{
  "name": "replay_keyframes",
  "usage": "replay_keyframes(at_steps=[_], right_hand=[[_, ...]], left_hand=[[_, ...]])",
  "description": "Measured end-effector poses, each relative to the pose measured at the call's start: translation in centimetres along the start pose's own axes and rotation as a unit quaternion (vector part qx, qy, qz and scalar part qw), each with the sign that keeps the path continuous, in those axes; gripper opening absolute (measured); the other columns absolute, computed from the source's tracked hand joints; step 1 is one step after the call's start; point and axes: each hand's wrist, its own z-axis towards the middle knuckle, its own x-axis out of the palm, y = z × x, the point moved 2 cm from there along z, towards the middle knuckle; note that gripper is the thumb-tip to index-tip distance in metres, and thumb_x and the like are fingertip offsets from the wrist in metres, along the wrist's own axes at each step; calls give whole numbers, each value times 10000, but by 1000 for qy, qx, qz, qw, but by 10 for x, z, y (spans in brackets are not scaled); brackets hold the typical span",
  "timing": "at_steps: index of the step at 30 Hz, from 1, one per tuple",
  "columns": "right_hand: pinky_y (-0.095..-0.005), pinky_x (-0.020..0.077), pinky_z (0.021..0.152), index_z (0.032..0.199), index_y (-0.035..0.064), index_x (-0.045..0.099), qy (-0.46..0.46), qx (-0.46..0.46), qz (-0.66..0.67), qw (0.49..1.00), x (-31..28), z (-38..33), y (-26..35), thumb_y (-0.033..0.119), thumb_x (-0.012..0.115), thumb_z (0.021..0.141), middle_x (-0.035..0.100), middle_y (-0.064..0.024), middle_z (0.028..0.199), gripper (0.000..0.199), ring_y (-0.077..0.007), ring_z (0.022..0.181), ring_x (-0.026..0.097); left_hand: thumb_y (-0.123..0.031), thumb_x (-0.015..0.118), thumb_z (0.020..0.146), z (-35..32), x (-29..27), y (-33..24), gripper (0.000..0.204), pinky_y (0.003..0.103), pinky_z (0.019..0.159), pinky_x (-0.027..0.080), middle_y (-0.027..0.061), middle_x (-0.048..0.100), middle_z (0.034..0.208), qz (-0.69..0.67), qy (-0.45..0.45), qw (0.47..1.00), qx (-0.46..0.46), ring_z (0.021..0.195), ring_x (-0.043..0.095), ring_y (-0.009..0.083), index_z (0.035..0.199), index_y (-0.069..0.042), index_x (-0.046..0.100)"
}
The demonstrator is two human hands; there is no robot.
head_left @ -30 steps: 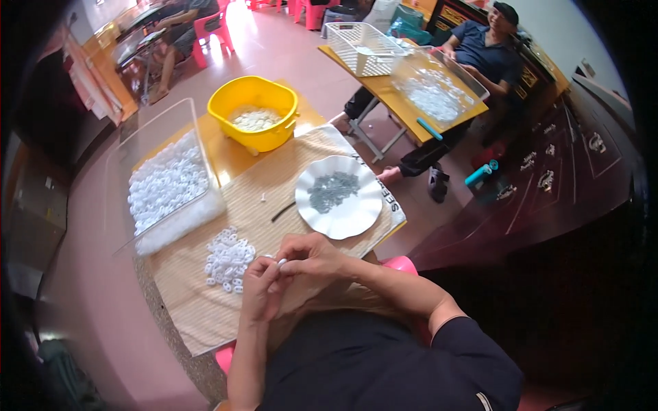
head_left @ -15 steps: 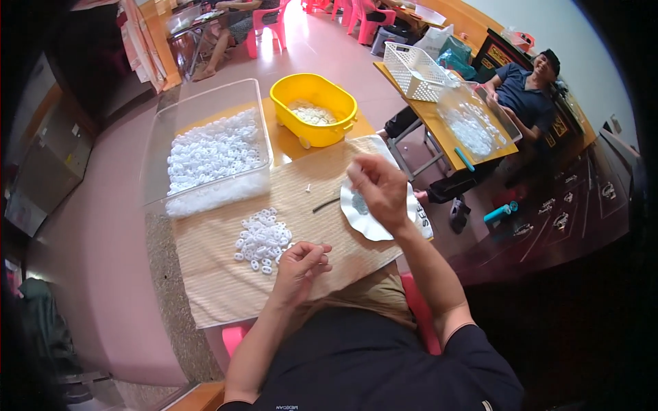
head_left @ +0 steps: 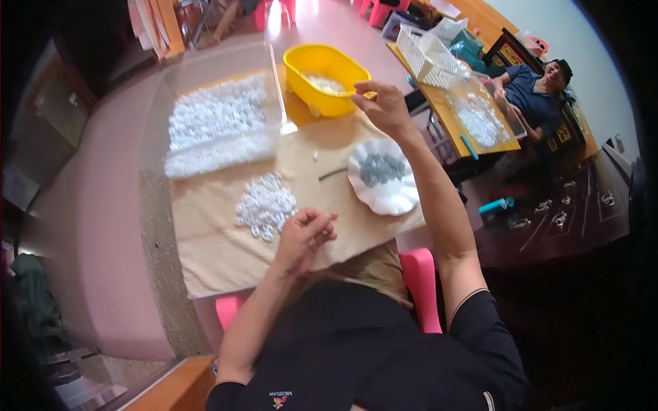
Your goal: Manually inserting small metal pins or components into white plastic parts.
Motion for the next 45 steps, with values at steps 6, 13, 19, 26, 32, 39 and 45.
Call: replay_keyframes(at_steps=[6, 13, 19, 26, 32, 39, 45], right_hand=[[-228, 465, 581, 990, 0, 672, 183, 66, 87, 977, -13, -92, 46, 80, 704, 817, 653, -39, 790, 193, -62, 638, 548], [-346, 504, 673, 954, 30, 657, 263, 60, 70, 960, -4, -156, 60, 106, 686, 788, 656, -136, 849, 185, -259, 741, 642], [-394, 502, 728, 953, 49, 660, 264, 30, 31, 964, 7, -167, 73, 148, 667, 793, 645, -130, 891, 188, -325, 828, 631], [-414, 499, 764, 995, 84, 648, 318, -36, -47, 946, 34, -167, 85, 146, 583, 830, 611, -125, 967, 188, -329, 893, 619], [-417, 500, 705, 915, 79, 630, 317, -47, -85, 943, 46, -168, 80, 127, 587, 819, 599, -113, 917, 116, -331, 805, 622], [-412, 492, 643, 853, 53, 593, 280, -56, -100, 953, 46, -175, 81, 123, 599, 830, 580, -113, 880, 74, -332, 733, 614], [-359, 491, 617, 857, 26, 585, 180, -62, 40, 981, 39, -177, 83, 13, 618, 804, 604, -132, 794, 63, -303, 681, 611]], left_hand=[[-113, 628, 901, 2, -3, -7, 61, 265, 672, 555, 88, 659, 948, 3, -3, 1000, 20, 740, 621, 98, 888, -62, 596], [-119, 639, 894, -1, 0, -11, 79, 263, 642, 555, 77, 654, 902, -27, -40, 997, 59, 721, 610, 105, 900, -50, 602], [-128, 652, 887, -3, -5, -31, 95, 257, 602, 552, 42, 621, 792, -58, -62, 987, 137, 649, 588, 88, 894, -47, 603], [-131, 656, 885, -1, -9, -31, 100, 247, 592, 550, 42, 618, 792, -56, -71, 987, 131, 650, 589, 86, 888, -47, 601], [-127, 661, 881, -1, -11, -34, 103, 242, 578, 550, 44, 619, 791, -58, -72, 986, 136, 641, 589, 87, 884, -46, 598], [-117, 673, 871, 0, -12, -34, 99, 238, 579, 551, 41, 624, 792, -48, -87, 986, 136, 632, 590, 83, 875, -49, 601], [-110, 677, 866, -1, -13, -39, 96, 237, 587, 550, 37, 628, 791, -28, -113, 982, 149, 638, 586, 78, 877, -47, 605]])
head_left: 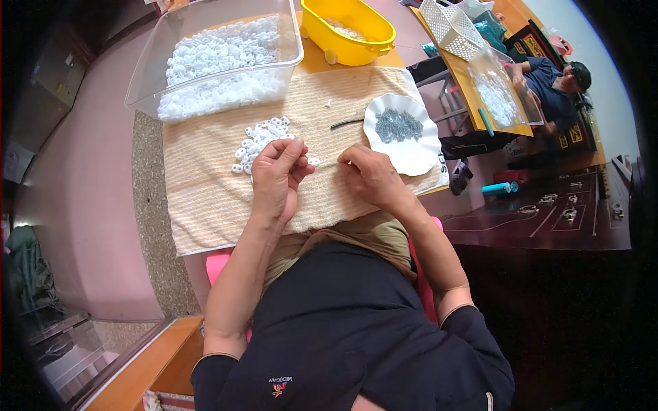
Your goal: Manually inserting small metal pins or components into white plastic parts.
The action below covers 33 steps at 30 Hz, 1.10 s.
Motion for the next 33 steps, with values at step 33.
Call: replay_keyframes(at_steps=[33], right_hand=[[-211, 486, 625, 934, -11, 640, -44, 82, 327, 941, -6, -21, 15, -8, 690, 819, 632, -42, 849, 126, -68, 755, 588]], left_hand=[[-89, 649, 882, -14, 16, 16, 115, 232, 657, 552, 53, 639, 829, 208, 146, 962, -99, 712, 621, 98, 935, -9, 585]])
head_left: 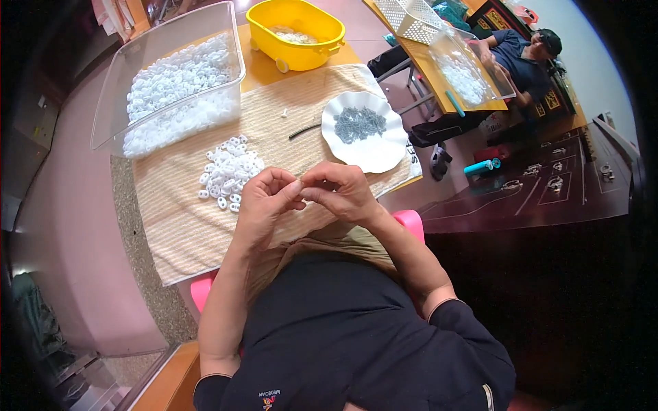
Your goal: Manually inserting small metal pins or components into white plastic parts.
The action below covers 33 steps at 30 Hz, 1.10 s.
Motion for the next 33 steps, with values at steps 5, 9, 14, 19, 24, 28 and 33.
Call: replay_keyframes(at_steps=[5, 9, 14, 19, 24, 28, 33], right_hand=[[-220, 486, 638, 953, -19, 656, -2, -17, -9, 1000, 1, 0, -3, -4, 677, 833, 634, -61, 862, 122, -94, 742, 598], [-234, 497, 624, 981, -40, 645, -7, 23, 64, 998, 5, -1, -7, -1, 636, 861, 642, -87, 824, 126, -111, 724, 614], [-240, 541, 658, 984, -60, 613, -5, 89, 106, 990, 5, -2, -11, -9, 591, 894, 633, -68, 849, 106, -123, 716, 643], [-234, 538, 638, 982, -54, 617, -47, 112, 121, 985, -1, -2, -19, 16, 616, 889, 635, -62, 809, 117, -120, 698, 642], [-229, 540, 620, 982, -52, 622, -63, 117, 133, 982, -4, -3, -29, 24, 624, 887, 633, -56, 815, 121, -116, 690, 636], [-227, 543, 616, 981, -50, 627, -62, 124, 119, 983, -5, -5, -35, 25, 629, 883, 633, -52, 838, 123, -109, 685, 625], [-209, 522, 608, 976, -50, 630, -56, 131, 101, 985, -5, -7, -38, 23, 634, 878, 634, -48, 844, 122, -92, 688, 616]], left_hand=[[-81, 642, 887, -1, 2, -1, 117, 225, 650, 551, 51, 635, 824, -6, -9, 1000, 13, 697, 621, 96, 946, -12, 568], [-72, 644, 884, -1, 1, 2, 123, 227, 653, 553, 57, 634, 817, -25, -14, 999, 18, 688, 621, 99, 952, -5, 565], [-66, 645, 879, -1, -1, -5, 96, 224, 634, 528, 48, 638, 809, 88, -44, 989, 110, 690, 616, 98, 922, -1, 587], [-39, 661, 814, -3, -4, -19, 78, 282, 610, 496, 98, 654, 768, 359, -159, 896, 208, 667, 631, 158, 877, -1, 635], [-21, 654, 778, -5, -6, -17, 97, 336, 619, 494, 135, 643, 793, 466, -166, 838, 232, 679, 637, 243, 874, -10, 642], [-28, 658, 771, -5, -13, -28, 93, 349, 615, 484, 131, 637, 799, 502, -218, 789, 281, 693, 634, 261, 861, -18, 638], [-50, 654, 773, -4, -24, -33, 85, 371, 670, 478, 130, 636, 815, 524, -239, 773, 268, 734, 624, 277, 853, -28, 636]])
